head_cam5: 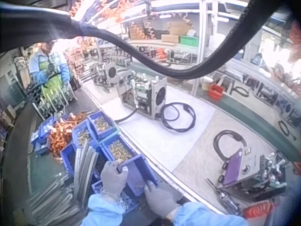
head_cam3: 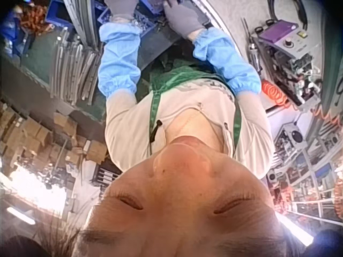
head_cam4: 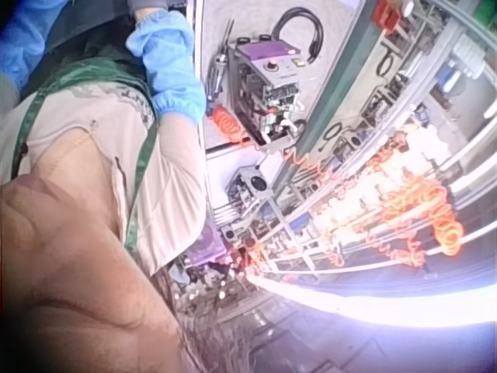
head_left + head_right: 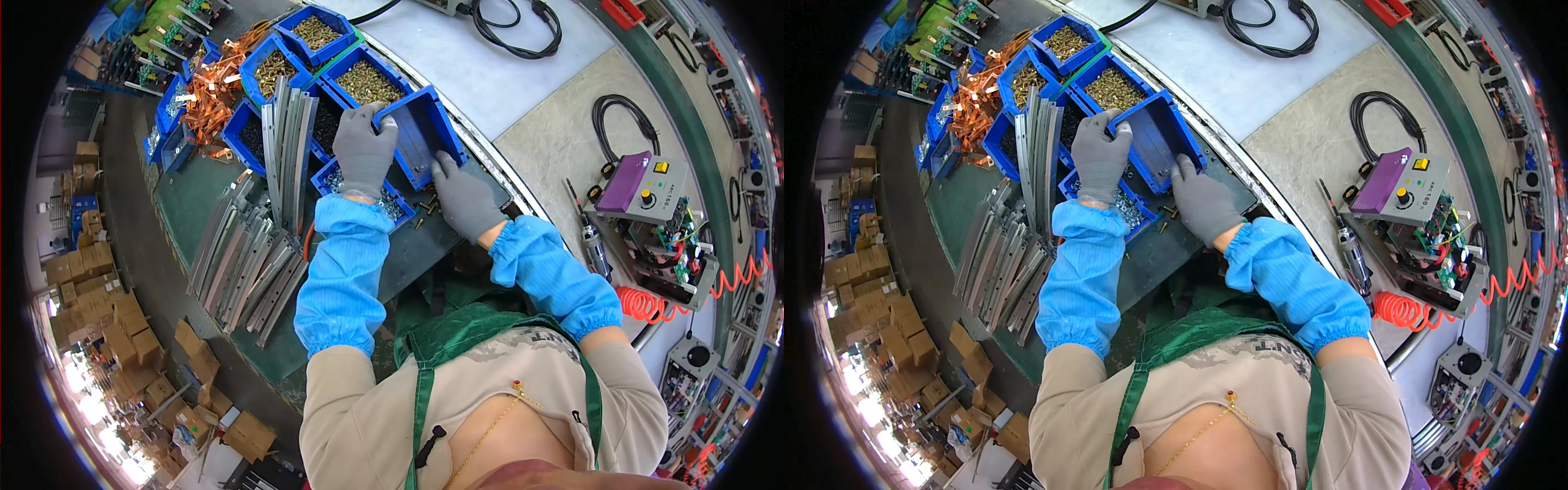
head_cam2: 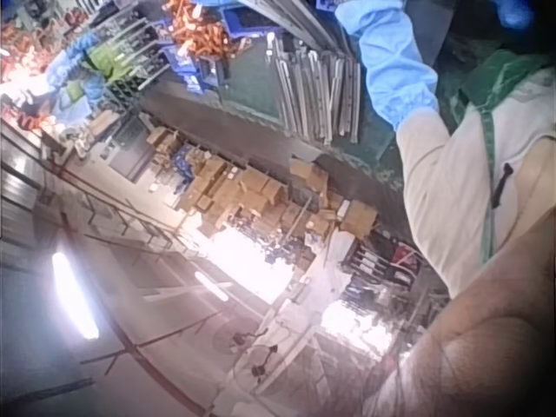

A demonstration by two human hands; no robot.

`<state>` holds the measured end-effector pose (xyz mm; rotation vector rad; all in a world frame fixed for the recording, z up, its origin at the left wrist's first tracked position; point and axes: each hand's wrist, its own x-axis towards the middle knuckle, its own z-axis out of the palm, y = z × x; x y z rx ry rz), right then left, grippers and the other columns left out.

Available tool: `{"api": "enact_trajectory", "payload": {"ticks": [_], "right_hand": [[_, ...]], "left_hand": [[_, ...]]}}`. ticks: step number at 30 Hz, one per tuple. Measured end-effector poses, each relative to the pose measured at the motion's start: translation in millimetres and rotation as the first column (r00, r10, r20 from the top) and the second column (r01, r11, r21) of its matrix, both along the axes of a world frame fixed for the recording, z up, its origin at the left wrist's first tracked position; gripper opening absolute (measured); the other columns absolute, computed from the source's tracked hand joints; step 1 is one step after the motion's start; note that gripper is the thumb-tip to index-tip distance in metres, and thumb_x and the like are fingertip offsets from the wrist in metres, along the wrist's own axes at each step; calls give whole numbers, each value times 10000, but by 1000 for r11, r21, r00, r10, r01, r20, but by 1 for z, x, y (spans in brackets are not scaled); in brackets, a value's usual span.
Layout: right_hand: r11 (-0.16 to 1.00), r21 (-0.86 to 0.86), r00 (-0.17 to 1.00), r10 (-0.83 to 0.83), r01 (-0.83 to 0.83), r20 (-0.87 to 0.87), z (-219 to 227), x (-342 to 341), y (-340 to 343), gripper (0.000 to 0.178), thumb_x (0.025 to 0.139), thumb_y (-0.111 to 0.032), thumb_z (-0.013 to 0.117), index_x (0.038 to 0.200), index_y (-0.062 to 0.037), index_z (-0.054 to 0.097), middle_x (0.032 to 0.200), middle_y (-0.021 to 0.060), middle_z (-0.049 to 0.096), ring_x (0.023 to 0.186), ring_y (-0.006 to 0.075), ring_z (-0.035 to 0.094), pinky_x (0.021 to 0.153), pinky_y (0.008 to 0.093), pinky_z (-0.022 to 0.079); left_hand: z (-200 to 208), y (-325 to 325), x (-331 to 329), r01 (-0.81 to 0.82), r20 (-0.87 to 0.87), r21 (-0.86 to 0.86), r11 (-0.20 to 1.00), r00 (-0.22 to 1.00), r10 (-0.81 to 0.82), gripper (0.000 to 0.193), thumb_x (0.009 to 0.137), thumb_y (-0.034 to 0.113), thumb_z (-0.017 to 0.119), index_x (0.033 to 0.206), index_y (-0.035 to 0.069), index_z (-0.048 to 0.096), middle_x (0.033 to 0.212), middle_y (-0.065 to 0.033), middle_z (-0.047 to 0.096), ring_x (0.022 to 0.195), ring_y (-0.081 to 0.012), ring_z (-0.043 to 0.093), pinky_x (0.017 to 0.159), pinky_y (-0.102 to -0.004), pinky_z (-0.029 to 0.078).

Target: The person assembles and secures internal circuit board components within an electronic power supply housing by driving screws with an electric screwdriver.

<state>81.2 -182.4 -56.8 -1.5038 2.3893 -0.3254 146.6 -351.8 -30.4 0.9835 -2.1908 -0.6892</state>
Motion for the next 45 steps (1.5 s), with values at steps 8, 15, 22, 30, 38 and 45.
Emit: {"api": "enact_trajectory", "payload": {"ticks": [8,15,22,30,38,45], "right_hand": [[980,139,972,-162,139,168,1,-6,-37,491,813,-62,543,1298,-41,469,1254,208,496,1023,363,606,853,434,512],[939,-337,953,43,64,301,-2,-12,-12,347,791,-64,544,1135,-56,588,1074,176,584,943,347,608,833,412,491],[744,-427,805,-248,515,539,30,-42,18,517,770,-202,685,1232,-33,523,1069,179,593,990,277,607,868,379,482],[922,-246,290,158,299,944,57,-52,50,856,721,-275,729,1407,52,336,1245,191,544,1125,245,528,998,348,397],[882,-324,49,328,343,944,71,-3,92,811,737,-233,705,1391,77,340,1253,170,539,1109,231,543,986,340,415],[940,-293,-225,328,172,918,83,49,119,767,765,-252,696,1385,56,365,1253,157,542,1124,226,537,994,339,409]], "left_hand": [[-2,2,3,5,-28,-7,1000,1000,-6,242,797,192,663,992,52,702,829,-80,589,607,-167,544,612,-309,466],[-9,-4,9,10,-52,-21,1000,999,-11,235,799,187,666,988,51,702,821,-79,587,605,-155,536,607,-294,457],[10,-1,17,82,-213,294,952,977,-18,214,809,139,656,988,26,687,796,-59,624,619,-135,577,589,-284,473],[43,51,44,211,-421,513,832,907,30,250,857,149,659,1068,16,659,745,14,610,580,-25,504,489,-205,412],[11,171,118,252,-620,667,701,709,335,432,950,331,550,1216,-8,522,1045,-51,590,905,-130,559,788,-298,476],[24,238,175,590,-646,738,328,476,596,559,940,460,495,1297,33,444,1220,-149,545,1093,-311,560,919,-487,481]]}}
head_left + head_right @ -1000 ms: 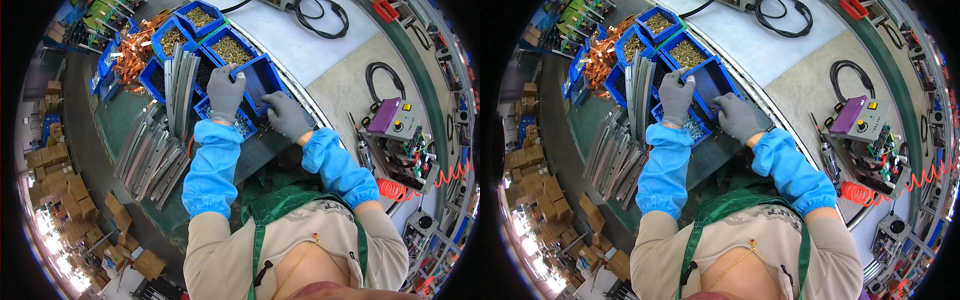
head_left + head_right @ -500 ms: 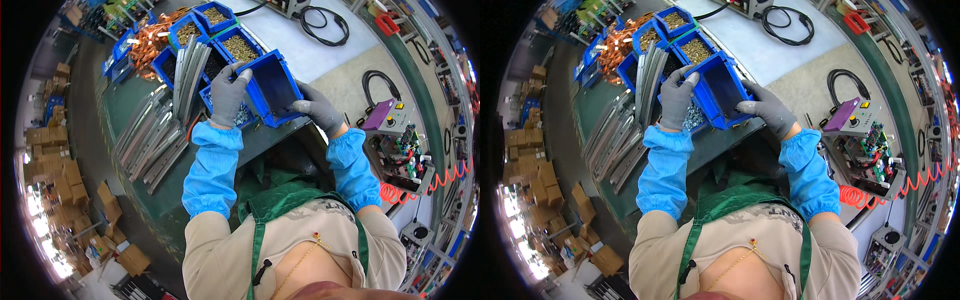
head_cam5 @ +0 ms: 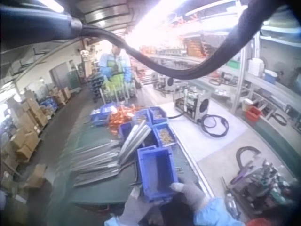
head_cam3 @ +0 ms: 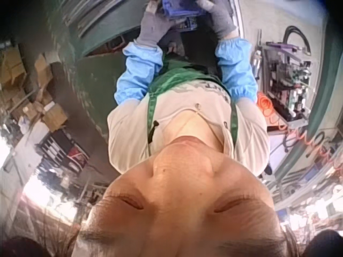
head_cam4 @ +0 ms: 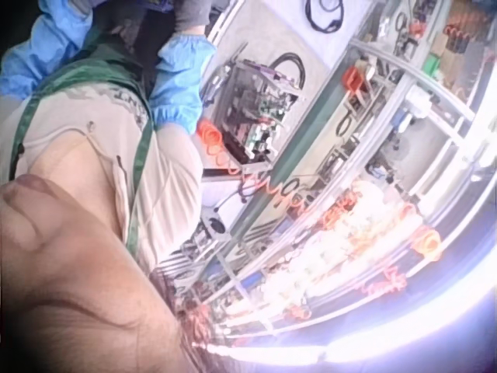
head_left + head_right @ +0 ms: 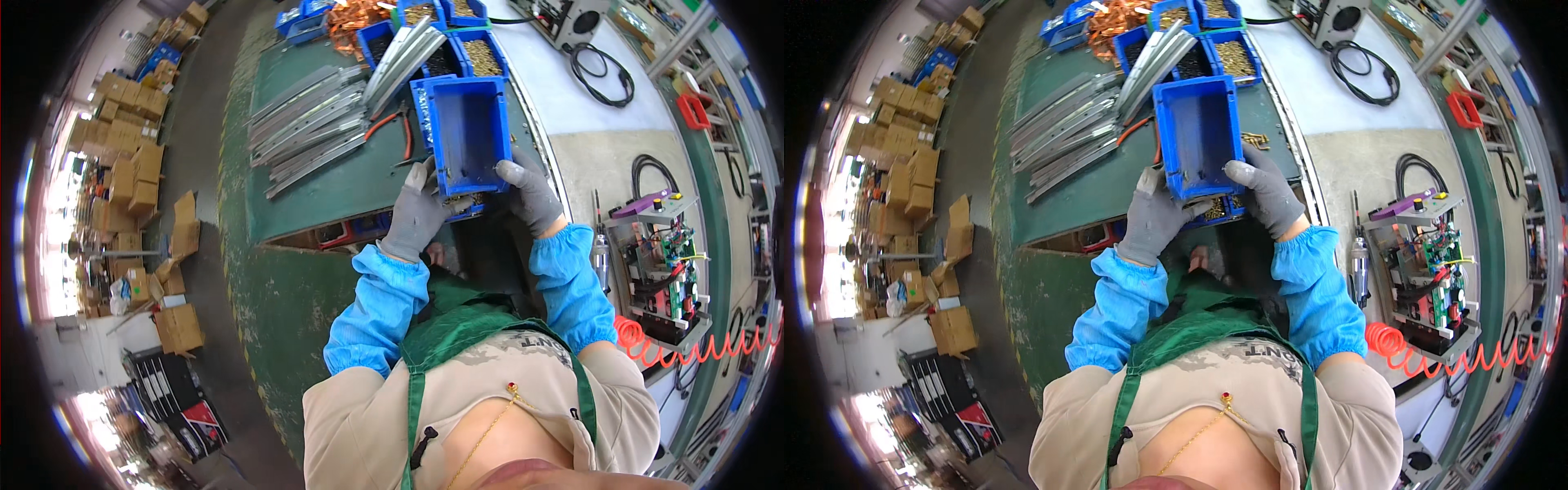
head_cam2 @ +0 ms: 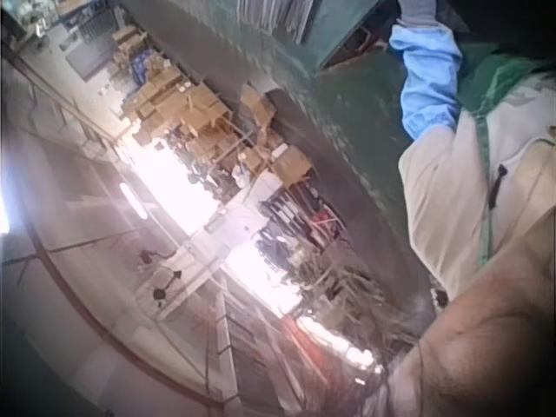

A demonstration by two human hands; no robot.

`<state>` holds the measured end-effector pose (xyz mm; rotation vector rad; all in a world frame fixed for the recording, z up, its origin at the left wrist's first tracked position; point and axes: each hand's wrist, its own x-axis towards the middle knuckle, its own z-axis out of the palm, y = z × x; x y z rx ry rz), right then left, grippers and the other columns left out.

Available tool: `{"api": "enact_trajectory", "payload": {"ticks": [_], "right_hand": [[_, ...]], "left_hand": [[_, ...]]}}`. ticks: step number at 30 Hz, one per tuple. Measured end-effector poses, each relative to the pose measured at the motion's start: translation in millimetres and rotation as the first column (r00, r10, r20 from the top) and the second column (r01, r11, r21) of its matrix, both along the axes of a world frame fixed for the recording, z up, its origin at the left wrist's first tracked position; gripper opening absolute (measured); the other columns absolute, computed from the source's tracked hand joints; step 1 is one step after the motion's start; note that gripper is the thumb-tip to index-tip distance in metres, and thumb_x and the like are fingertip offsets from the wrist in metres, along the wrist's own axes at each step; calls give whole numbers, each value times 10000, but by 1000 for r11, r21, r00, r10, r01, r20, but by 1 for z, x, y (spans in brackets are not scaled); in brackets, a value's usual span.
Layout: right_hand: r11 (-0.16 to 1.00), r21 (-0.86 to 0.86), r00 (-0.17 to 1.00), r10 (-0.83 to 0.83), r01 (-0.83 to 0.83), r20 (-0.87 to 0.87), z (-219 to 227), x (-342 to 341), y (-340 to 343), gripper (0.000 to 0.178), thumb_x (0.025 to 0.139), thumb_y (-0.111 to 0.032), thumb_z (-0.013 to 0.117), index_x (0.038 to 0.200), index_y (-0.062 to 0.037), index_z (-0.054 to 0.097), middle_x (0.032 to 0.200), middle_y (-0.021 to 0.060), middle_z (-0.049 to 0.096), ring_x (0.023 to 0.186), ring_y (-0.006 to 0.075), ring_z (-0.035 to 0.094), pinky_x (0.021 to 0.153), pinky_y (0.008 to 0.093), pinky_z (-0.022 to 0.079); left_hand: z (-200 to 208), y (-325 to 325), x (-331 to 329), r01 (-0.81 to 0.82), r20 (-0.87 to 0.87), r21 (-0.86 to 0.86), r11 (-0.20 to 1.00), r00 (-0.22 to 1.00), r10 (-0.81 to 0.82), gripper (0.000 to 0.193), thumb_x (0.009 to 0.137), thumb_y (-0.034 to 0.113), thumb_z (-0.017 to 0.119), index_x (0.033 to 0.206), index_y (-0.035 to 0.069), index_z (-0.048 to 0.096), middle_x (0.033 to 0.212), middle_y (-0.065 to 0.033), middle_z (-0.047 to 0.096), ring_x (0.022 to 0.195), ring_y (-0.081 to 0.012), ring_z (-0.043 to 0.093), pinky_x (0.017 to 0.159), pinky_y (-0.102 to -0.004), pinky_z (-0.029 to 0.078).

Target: The person assembles and secures internal circuit board components within an electronic power supply housing by driving screws with an electric screwdriver.

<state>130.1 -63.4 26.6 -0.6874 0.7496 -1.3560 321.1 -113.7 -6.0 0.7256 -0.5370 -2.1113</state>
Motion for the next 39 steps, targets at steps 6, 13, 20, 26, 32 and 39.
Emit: {"api": "enact_trajectory", "payload": {"ticks": [6,13,20,26,32,39], "right_hand": [[982,-21,978,186,-189,-98,-3,42,-23,701,793,-257,686,1365,43,415,1272,137,534,1120,200,532,1003,328,393],[828,-550,168,-530,-113,-831,11,105,-36,379,827,-168,643,1166,-15,571,1034,167,612,920,299,601,815,388,486],[844,98,-480,-201,-528,-854,6,158,-58,280,840,-114,555,1109,-49,599,1095,140,569,1019,296,569,797,382,522],[880,131,-407,-76,-457,-910,-7,155,-70,201,841,-108,569,1018,-59,648,1032,132,610,980,308,606,818,391,525],[884,82,-427,-140,-461,-893,-21,137,-59,137,813,-115,584,937,-77,632,947,108,602,914,299,594,782,383,506],[860,-65,-272,-231,-507,-934,-35,108,-59,111,802,-153,598,894,-105,636,856,97,603,860,297,613,758,404,499]], "left_hand": [[16,0,57,84,-9,-155,984,996,-87,587,917,369,550,1357,12,395,1296,-164,511,1142,-318,552,914,-508,507],[6,-8,109,-113,162,-180,977,976,143,500,873,117,579,1327,-21,423,1193,-122,550,1067,-233,563,867,-415,521],[-4,-19,118,-132,271,-250,959,942,200,470,843,84,581,1281,-33,458,1175,-105,555,1041,-202,554,899,-360,478],[-6,-24,112,-82,234,-166,983,965,120,450,850,82,579,1270,-36,469,1171,-118,562,1056,-217,560,913,-374,486],[-18,-30,97,-33,215,-134,990,975,62,452,862,110,583,1270,-44,464,1167,-135,561,1047,-244,566,871,-409,515],[-34,-34,84,-24,216,-16,1000,976,27,359,901,184,521,1196,-22,528,1112,-149,591,978,-271,604,849,-472,520]]}}
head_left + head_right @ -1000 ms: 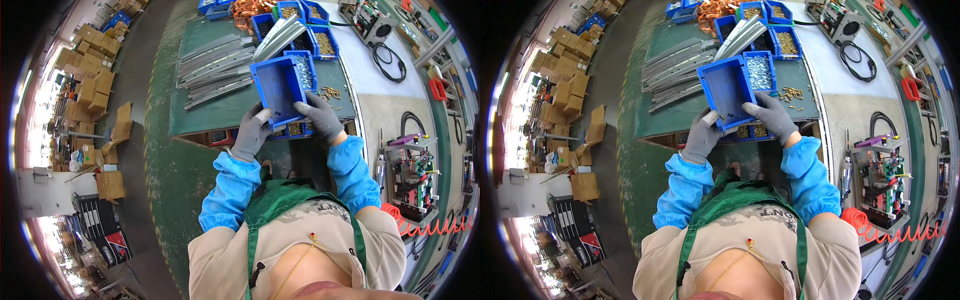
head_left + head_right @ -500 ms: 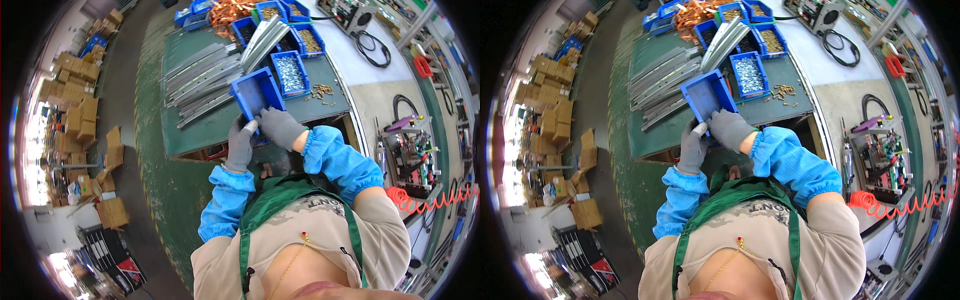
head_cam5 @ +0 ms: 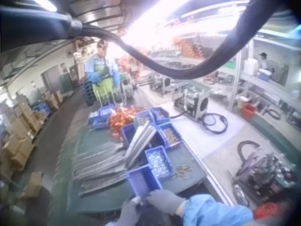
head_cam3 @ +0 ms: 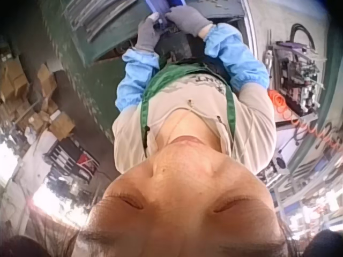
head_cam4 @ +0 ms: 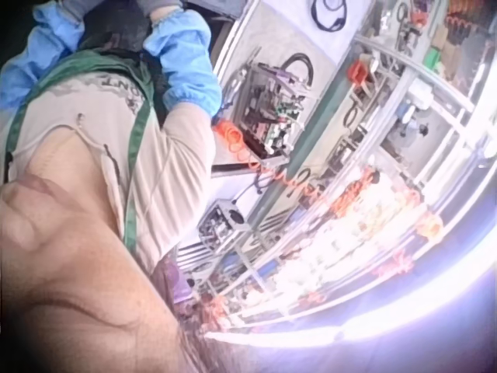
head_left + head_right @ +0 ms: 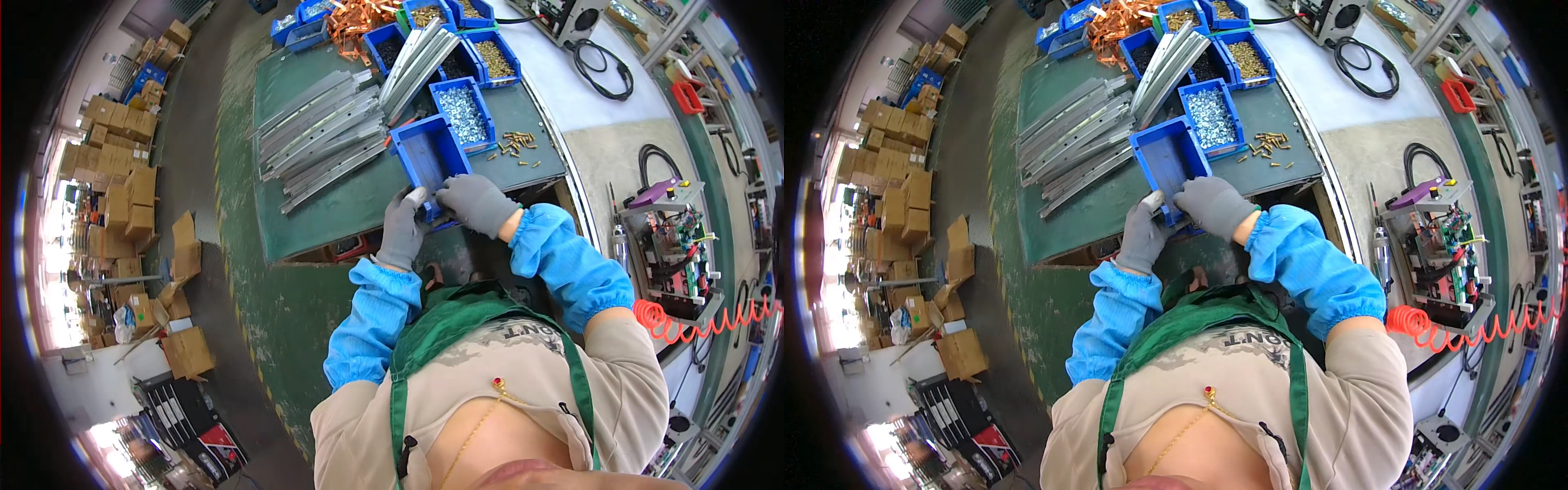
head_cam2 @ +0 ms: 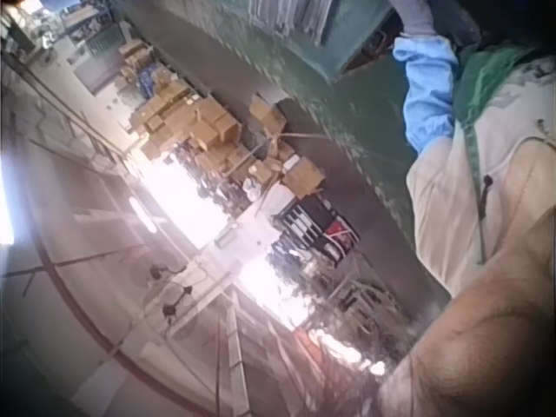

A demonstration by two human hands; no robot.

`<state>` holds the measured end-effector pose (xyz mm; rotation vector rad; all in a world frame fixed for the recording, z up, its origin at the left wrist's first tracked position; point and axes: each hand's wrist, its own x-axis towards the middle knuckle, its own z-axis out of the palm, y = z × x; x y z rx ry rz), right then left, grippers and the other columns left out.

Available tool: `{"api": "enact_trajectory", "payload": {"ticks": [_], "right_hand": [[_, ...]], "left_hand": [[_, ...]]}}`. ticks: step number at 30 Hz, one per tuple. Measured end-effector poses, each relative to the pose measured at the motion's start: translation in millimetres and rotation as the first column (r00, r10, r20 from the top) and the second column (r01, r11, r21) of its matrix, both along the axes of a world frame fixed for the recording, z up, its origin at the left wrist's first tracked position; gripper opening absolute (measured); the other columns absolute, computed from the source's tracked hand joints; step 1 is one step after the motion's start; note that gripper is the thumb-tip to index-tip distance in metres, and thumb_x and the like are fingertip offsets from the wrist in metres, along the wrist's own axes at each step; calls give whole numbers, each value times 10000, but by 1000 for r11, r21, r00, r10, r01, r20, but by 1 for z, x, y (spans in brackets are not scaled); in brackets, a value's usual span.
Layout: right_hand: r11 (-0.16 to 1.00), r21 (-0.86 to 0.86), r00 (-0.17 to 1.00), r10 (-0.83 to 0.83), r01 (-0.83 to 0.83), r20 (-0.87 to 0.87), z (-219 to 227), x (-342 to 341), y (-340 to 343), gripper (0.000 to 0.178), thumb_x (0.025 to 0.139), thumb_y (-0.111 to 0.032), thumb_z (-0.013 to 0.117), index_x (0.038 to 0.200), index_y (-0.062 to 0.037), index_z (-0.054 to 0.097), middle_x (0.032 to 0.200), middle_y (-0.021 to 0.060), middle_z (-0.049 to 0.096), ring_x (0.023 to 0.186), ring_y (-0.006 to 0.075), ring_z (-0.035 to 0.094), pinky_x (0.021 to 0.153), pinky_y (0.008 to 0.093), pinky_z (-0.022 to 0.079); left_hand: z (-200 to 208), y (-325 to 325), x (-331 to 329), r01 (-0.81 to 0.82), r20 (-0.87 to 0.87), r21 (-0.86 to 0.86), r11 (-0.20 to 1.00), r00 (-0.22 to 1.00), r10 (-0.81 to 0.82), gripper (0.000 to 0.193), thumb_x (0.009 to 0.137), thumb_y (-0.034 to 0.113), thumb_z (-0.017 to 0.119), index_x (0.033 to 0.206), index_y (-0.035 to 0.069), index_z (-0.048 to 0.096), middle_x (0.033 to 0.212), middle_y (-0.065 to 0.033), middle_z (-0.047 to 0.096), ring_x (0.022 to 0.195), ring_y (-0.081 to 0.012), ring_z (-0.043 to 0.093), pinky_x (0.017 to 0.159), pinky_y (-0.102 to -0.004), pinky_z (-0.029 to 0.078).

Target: The person assembles and secures internal circuit board components within an electronic power supply housing by driving screws with an electric screwdriver.

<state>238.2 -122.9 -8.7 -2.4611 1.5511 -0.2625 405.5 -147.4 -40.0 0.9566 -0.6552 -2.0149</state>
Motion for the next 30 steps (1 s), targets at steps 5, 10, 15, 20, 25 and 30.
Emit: {"api": "enact_trajectory", "payload": {"ticks": [5,10,15,20,25,30], "right_hand": [[964,-209,902,-63,166,428,-8,-35,-6,134,768,-166,680,870,-93,633,870,101,621,853,308,604,742,410,486],[860,-8,832,-492,511,257,-45,-97,-25,166,783,-218,689,876,-88,643,858,139,634,834,336,618,718,433,491],[804,-85,773,-530,589,348,-39,-91,-21,282,813,-259,691,1037,-92,649,916,115,649,825,289,638,715,389,508],[737,676,387,-625,7,678,18,-54,-18,598,802,-222,705,1312,5,491,1114,79,619,987,158,575,819,306,494],[736,671,440,-574,-93,691,31,-31,-20,724,697,-160,782,1315,44,467,1164,105,606,1025,170,570,929,297,455],[807,579,352,-511,-119,784,31,-22,-15,779,647,-114,823,1307,56,444,1147,118,609,1016,178,585,923,298,463]], "left_hand": [[-3,3,2,2,-65,22,1000,998,-1,379,901,240,525,1197,4,527,1158,-136,581,1039,-285,587,891,-514,506],[-10,5,23,18,-150,72,997,989,-7,444,896,275,533,1255,19,486,1219,-142,563,1104,-300,569,904,-522,500],[-16,7,29,79,-232,33,996,970,-69,489,896,298,543,1292,22,462,1264,-161,544,1128,-309,565,904,-519,509],[-11,3,24,163,-325,22,986,934,-148,515,894,305,558,1305,14,449,1276,-167,534,1141,-313,557,922,-508,505],[-4,1,29,111,-310,-15,994,944,-110,503,918,296,505,1321,6,429,1289,-163,522,1167,-304,535,956,-508,473],[1,4,34,-32,-288,-106,994,958,1,488,942,273,446,1354,18,389,1281,-151,523,1197,-307,505,1016,-511,417]]}}
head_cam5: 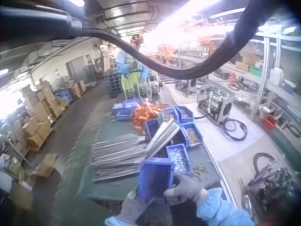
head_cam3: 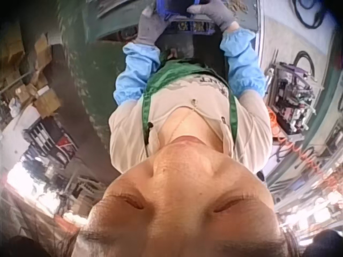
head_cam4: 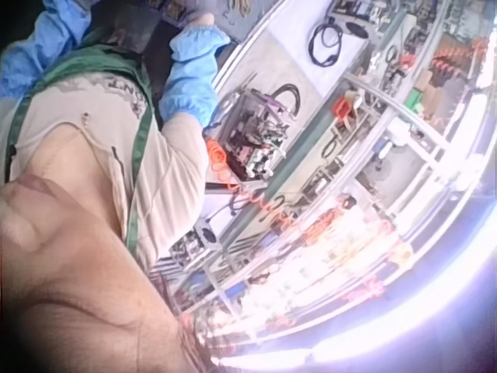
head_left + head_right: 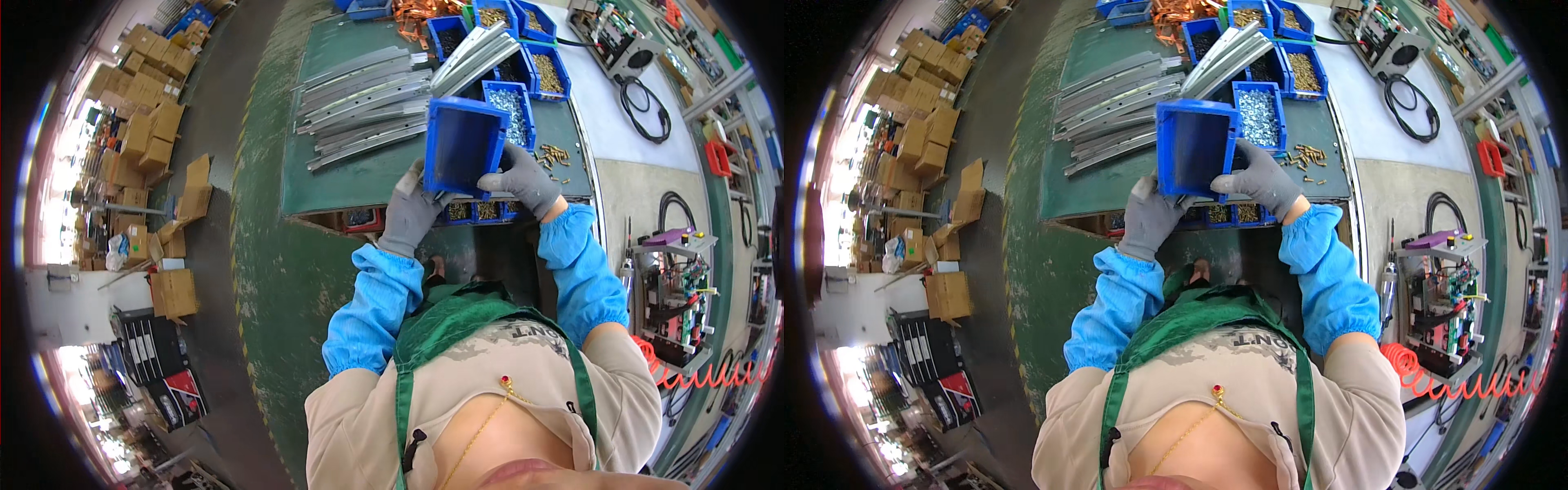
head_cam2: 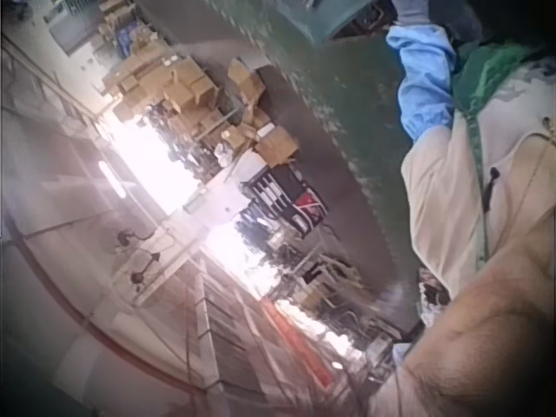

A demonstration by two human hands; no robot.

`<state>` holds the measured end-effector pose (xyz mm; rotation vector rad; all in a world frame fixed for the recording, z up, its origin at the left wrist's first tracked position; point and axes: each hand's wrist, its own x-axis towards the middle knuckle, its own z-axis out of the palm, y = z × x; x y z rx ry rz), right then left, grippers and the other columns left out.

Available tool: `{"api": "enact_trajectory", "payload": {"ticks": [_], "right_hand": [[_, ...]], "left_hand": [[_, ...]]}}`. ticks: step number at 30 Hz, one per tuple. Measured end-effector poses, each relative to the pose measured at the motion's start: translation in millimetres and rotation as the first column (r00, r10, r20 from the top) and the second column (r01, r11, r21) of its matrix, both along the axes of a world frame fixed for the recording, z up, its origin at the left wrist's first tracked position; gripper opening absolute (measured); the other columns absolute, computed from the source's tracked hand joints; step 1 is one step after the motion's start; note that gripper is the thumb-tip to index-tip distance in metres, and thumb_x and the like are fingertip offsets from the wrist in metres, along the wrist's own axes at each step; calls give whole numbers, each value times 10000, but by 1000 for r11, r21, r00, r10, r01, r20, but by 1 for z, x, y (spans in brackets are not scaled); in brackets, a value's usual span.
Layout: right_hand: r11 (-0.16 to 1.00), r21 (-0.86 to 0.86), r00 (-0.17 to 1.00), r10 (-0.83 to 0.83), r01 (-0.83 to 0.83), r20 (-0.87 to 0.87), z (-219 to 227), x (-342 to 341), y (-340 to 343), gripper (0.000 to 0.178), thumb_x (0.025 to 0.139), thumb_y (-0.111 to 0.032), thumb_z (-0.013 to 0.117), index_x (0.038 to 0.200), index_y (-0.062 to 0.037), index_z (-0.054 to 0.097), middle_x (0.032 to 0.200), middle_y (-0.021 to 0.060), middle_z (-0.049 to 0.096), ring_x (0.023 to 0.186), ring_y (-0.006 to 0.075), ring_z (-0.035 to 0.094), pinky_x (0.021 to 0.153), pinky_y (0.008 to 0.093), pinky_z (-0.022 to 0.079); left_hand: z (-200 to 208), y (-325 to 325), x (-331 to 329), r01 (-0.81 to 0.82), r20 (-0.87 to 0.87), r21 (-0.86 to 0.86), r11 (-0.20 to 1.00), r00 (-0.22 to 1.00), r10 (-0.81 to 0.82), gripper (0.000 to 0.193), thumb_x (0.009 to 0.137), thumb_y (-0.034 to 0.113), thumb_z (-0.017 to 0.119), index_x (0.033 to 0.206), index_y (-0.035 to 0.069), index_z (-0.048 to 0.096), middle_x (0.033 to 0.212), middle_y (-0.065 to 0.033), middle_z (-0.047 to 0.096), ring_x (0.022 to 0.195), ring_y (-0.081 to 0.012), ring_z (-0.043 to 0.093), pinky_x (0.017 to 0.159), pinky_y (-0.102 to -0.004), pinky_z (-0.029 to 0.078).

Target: The person assembles and secures internal circuit board components within an electronic power supply housing by driving screws with an electric screwdriver.

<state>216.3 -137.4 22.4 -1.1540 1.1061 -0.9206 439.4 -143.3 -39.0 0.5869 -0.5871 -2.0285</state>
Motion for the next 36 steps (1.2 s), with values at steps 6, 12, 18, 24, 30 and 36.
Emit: {"api": "enact_trajectory", "payload": {"ticks": [6,12,18,24,30,36], "right_hand": [[990,-118,997,-70,71,9,1,28,12,785,592,-91,848,1268,-10,458,1150,99,589,1041,194,566,944,333,450],[960,-274,989,-94,60,-114,1,37,23,820,578,-113,853,1278,-11,439,1176,115,564,1105,205,539,946,340,451],[992,-93,996,-86,84,-19,-1,44,30,789,610,-79,836,1284,10,435,1172,120,584,1026,214,588,925,336,465],[999,9,990,36,-38,136,-29,77,45,590,671,-21,772,1204,31,524,1102,98,638,964,200,617,895,342,482],[943,163,957,281,-290,79,-55,167,53,551,703,-89,755,1201,8,540,1089,76,635,959,185,612,873,328,487],[720,535,894,311,-443,322,-84,329,77,457,795,-271,724,1156,-38,568,1038,57,641,890,212,630,782,348,509]], "left_hand": [[-9,18,-8,-73,-178,85,994,980,87,428,876,194,483,1275,42,450,1271,-156,511,1203,-311,481,1002,-464,424],[-23,23,-14,-117,31,-93,989,992,120,367,834,190,499,1171,48,523,1132,-140,557,1070,-292,525,951,-448,446],[-41,51,-7,-247,-120,342,907,946,302,295,853,85,455,1126,13,542,1074,-130,582,1042,-265,551,928,-418,489],[-100,128,73,-492,63,348,798,862,503,481,854,-80,379,1335,-77,357,1308,-268,445,1215,-371,473,1041,-461,413],[-153,234,175,-673,221,613,414,650,727,345,905,-11,409,1247,-54,421,1073,-157,533,969,-270,571,822,-361,534],[-121,263,261,-487,-47,516,705,805,591,180,953,214,512,993,40,528,773,4,473,655,-102,462,523,-208,393]]}}
